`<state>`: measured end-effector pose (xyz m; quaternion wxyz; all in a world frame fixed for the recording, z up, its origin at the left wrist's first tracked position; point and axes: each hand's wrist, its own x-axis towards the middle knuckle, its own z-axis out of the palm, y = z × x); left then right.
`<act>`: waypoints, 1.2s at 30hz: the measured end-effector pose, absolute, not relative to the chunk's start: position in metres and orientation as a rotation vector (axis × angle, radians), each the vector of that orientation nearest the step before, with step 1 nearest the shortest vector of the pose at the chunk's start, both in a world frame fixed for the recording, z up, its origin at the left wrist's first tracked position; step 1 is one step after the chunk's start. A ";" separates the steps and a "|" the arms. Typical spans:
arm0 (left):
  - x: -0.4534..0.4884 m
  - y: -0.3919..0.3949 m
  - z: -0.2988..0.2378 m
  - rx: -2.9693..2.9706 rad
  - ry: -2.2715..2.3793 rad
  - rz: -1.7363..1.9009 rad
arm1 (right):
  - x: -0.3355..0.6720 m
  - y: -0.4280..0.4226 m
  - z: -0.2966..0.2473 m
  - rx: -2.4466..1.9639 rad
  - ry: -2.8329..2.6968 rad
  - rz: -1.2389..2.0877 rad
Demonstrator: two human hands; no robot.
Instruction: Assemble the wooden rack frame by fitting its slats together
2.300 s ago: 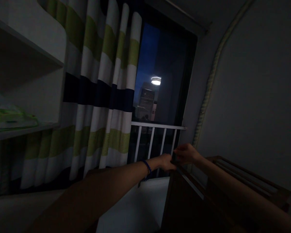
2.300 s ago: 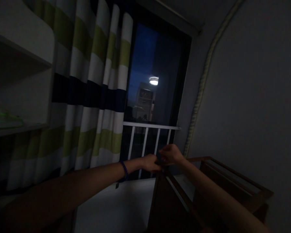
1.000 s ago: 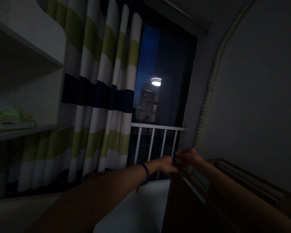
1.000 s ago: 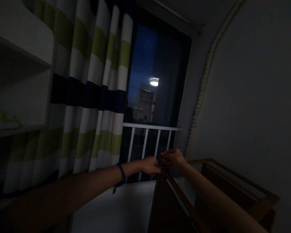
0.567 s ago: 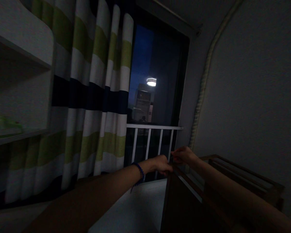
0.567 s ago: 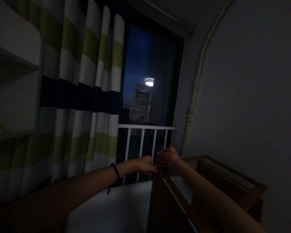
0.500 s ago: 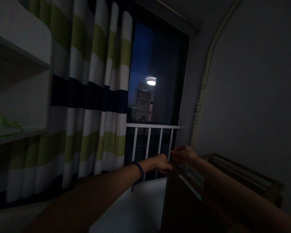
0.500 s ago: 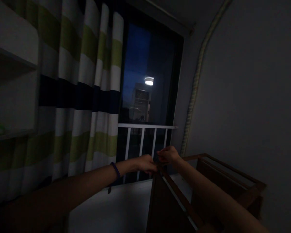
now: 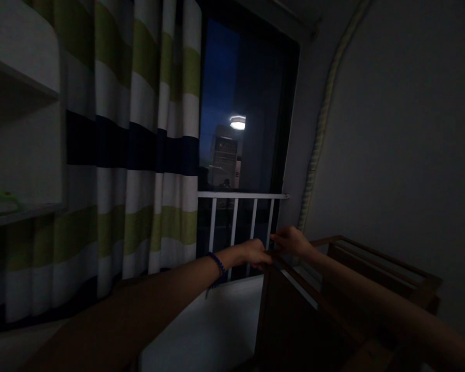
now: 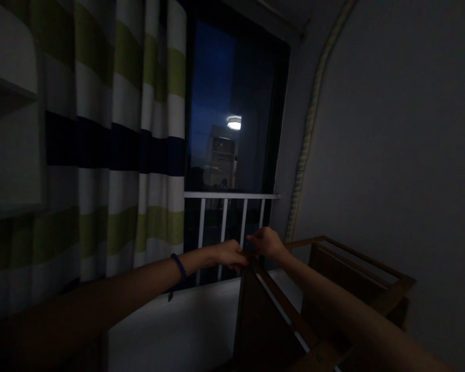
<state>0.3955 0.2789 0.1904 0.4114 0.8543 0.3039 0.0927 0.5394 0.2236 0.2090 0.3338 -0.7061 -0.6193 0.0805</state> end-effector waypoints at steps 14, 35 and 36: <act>0.382 0.288 0.198 1.943 0.698 0.017 | 0.529 0.199 0.219 -1.978 -1.966 -0.307; 0.379 0.290 0.191 1.919 0.655 0.061 | 0.518 0.190 0.238 -1.798 -2.124 0.323; 0.379 0.289 0.192 1.916 0.657 0.059 | 0.519 0.192 0.237 -1.792 -2.111 0.367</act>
